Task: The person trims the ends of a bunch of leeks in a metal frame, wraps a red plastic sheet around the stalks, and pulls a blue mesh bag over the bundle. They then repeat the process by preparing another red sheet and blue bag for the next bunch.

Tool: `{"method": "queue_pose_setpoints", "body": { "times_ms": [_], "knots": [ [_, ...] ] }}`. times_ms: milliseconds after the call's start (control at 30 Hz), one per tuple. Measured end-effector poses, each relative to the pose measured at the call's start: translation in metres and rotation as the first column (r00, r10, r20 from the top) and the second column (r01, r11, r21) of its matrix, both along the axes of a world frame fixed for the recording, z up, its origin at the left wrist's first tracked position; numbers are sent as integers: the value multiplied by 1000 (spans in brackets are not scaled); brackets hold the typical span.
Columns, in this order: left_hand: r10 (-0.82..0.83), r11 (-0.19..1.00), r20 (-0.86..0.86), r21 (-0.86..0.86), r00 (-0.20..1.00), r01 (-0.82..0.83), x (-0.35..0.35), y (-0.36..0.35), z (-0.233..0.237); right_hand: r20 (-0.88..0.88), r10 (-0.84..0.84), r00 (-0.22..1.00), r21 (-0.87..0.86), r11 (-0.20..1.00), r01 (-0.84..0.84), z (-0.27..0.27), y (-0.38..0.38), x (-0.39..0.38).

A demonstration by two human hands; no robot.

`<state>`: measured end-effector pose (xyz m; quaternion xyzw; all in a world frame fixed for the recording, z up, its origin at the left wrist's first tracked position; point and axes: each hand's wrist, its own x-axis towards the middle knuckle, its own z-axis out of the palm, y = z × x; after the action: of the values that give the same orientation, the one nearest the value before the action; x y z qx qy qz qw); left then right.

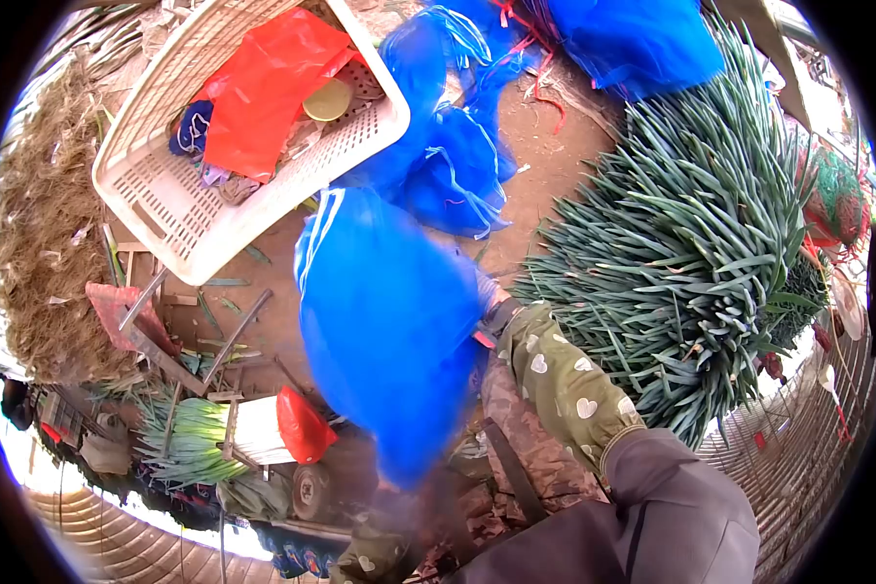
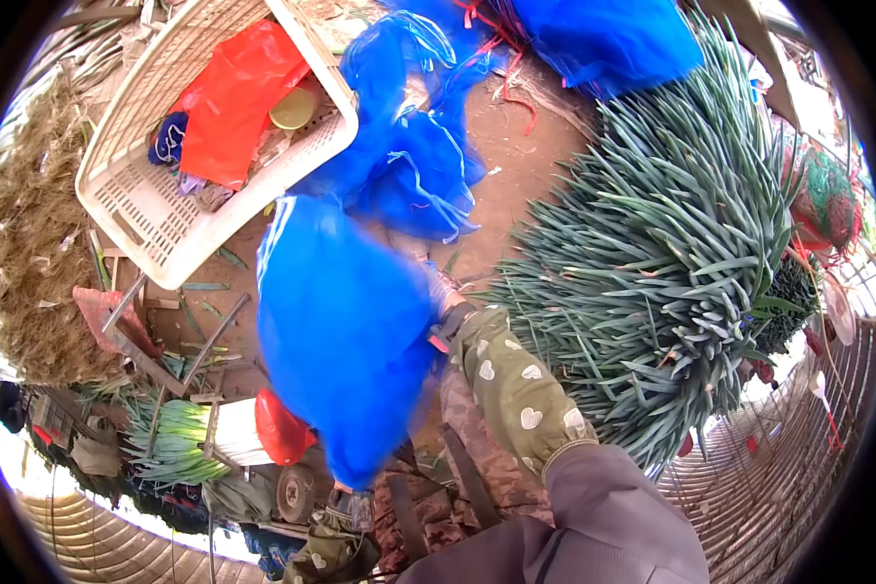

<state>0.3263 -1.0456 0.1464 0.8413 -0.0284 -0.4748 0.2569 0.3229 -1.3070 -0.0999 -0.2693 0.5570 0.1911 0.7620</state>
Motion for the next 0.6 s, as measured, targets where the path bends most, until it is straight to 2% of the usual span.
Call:
{"method": "queue_pose_setpoints", "body": {
  "times_ms": [67, 167, 200, 233, 267, 300, 367, 400, 433, 500, 600],
  "knots": [
    [20, 1000, -16, 13, 1000, -20, -5, 1, 6, 61, 57, 997, -41, 998, -55, 17, -6, 17],
    [27, 999, -15, 20, 1000, -27, -7, 3, 10, 245, 314, 917, -194, 943, -271, 75, -36, 49],
    [27, 999, -17, 20, 999, -27, -7, 6, 9, 331, 454, 827, -265, 886, -380, 100, -41, 62],
    [22, 1000, -18, 21, 1000, -21, -5, 5, 9, 415, 607, 678, -349, 794, -498, 124, -39, 74],
    [15, 1000, -17, 18, 1000, -15, -5, 6, 9, 483, 721, 498, -434, 690, -579, 150, -31, 80],
    [16, 1000, -29, 24, 999, -15, -7, 2, 11, 474, 837, 273, -529, 519, -672, 174, -22, 82],
    [5, 1000, -19, 6, 1000, -5, -4, 0, 9, 654, 741, 157, -482, 567, -668, 209, 7, 91],
    [7, 1000, -13, 2, 1000, -7, -3, 0, 6, 675, 726, 133, -513, 591, -623, 210, 28, 79],
    [9, 1000, -17, -3, 1000, -9, -4, -2, 5, 663, 748, 46, -528, 509, -680, 212, 44, 75],
    [10, 1000, -21, -10, 1000, -11, -5, -1, 2, 638, 769, 29, -536, 471, -701, 211, 72, 58],
    [18, 1000, -25, -16, 1000, -19, -5, -2, -6, 620, 776, 114, -504, 506, -700, 215, 83, 46]
  ]
}}
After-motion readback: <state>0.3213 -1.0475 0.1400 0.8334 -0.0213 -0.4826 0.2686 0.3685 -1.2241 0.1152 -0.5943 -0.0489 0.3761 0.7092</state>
